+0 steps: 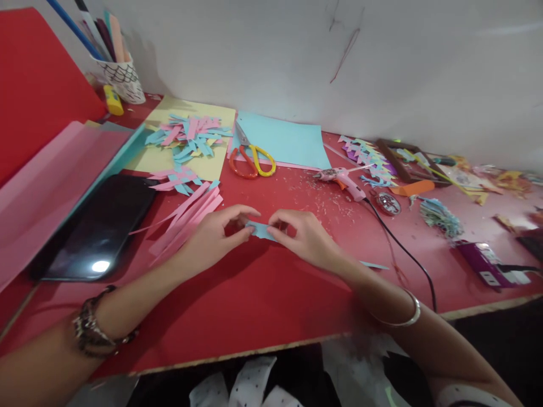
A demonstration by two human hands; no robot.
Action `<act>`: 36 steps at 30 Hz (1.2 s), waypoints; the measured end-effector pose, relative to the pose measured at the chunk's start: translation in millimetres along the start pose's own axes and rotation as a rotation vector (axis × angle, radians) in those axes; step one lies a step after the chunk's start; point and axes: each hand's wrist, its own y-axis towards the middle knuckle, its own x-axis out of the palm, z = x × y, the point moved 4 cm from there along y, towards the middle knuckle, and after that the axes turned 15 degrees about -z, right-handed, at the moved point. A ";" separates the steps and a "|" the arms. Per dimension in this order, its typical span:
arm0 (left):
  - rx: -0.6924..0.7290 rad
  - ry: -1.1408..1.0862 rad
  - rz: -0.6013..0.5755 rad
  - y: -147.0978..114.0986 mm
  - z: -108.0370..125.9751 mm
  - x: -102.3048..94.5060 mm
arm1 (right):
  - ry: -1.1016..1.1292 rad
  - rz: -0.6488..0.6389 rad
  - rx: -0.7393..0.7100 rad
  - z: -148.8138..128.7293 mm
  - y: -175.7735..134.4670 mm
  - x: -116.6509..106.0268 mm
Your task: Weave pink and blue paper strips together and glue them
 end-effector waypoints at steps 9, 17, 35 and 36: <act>0.065 0.790 -0.026 -2.4 12.9 8.3 | -0.501 -0.172 0.051 11.8 3.0 4.5; 0.021 1.218 -0.235 -15.7 29.1 34.9 | -0.455 -0.203 0.150 12.5 1.1 4.9; -0.039 1.163 -0.261 -18.0 20.6 41.1 | -0.243 -0.288 0.066 5.5 34.2 1.1; -0.034 1.155 -0.247 -17.8 19.8 41.2 | -0.232 -0.288 0.074 6.4 34.2 0.7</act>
